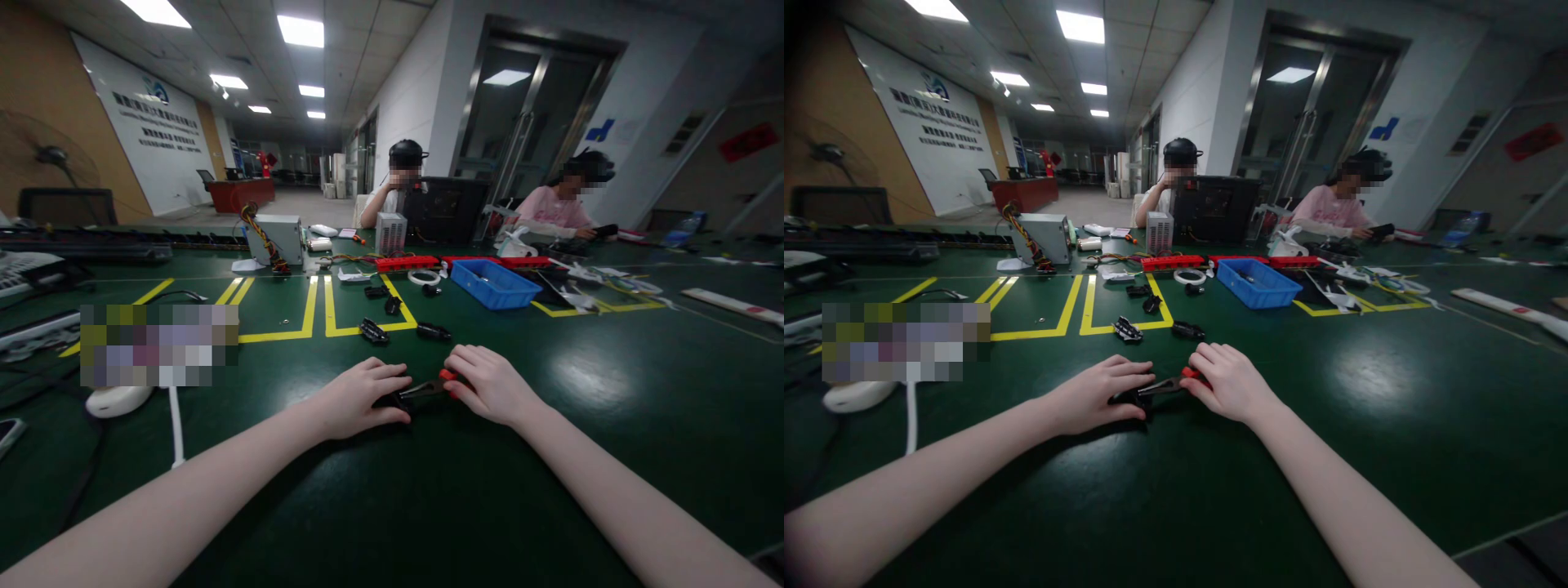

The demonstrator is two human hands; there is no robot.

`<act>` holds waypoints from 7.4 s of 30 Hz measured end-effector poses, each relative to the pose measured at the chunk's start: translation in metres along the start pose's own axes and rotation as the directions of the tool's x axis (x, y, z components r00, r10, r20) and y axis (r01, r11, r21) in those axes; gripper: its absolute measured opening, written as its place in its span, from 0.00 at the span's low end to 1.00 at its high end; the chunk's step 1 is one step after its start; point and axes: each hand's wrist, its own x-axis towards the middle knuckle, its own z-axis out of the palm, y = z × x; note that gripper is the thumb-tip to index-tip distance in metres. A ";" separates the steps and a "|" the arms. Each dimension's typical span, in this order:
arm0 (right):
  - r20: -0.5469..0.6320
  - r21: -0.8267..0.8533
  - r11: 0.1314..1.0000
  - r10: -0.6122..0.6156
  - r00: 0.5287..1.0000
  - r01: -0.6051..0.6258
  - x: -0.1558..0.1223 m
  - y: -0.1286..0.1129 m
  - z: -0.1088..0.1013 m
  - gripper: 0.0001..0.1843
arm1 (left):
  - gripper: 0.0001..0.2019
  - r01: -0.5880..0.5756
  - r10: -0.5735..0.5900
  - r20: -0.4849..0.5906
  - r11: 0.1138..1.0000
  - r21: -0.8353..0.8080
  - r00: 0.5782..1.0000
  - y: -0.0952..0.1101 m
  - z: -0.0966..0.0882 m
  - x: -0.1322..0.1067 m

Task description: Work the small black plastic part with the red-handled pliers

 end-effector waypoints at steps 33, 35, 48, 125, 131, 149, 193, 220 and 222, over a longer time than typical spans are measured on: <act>0.002 0.020 0.987 0.161 0.987 -0.161 -0.008 0.013 -0.004 0.19 | 0.19 0.053 -0.068 -0.138 0.992 -0.112 0.988 -0.003 0.019 0.042; 0.010 0.035 0.987 0.159 0.987 -0.159 -0.008 0.012 -0.003 0.19 | 0.19 0.046 -0.059 -0.135 0.994 -0.097 0.989 -0.003 0.019 0.043; 0.003 0.005 0.996 0.086 0.996 -0.086 -0.009 0.014 -0.008 0.26 | 0.18 0.051 -0.057 -0.076 0.995 -0.083 0.996 0.000 0.017 0.045; 0.058 -0.036 0.974 0.223 0.973 -0.222 -0.009 0.007 -0.011 0.10 | 0.25 0.067 -0.081 -0.334 0.996 -0.054 0.939 0.001 0.021 0.041; 0.011 -0.054 0.971 0.236 0.972 -0.235 -0.009 0.007 -0.012 0.10 | 0.34 0.156 -0.191 -0.351 0.980 -0.125 0.917 0.002 0.021 0.041; 0.012 -0.107 0.972 0.212 0.977 -0.209 -0.010 0.005 -0.006 0.11 | 0.34 0.216 -0.215 -0.225 0.976 -0.022 0.950 0.008 0.017 0.041; 0.048 -0.114 0.974 0.201 0.978 -0.195 -0.012 0.005 -0.010 0.10 | 0.34 0.118 -0.134 -0.183 0.989 -0.093 0.974 0.009 0.017 0.039; -0.032 -0.082 0.984 0.155 0.987 -0.157 -0.010 0.006 -0.010 0.12 | 0.30 0.182 -0.183 -0.040 0.983 -0.035 0.982 0.005 0.015 0.041; -0.041 -0.082 0.986 0.140 0.989 -0.143 -0.010 0.005 -0.012 0.11 | 0.29 0.166 -0.169 -0.050 0.985 -0.046 0.984 0.006 0.015 0.041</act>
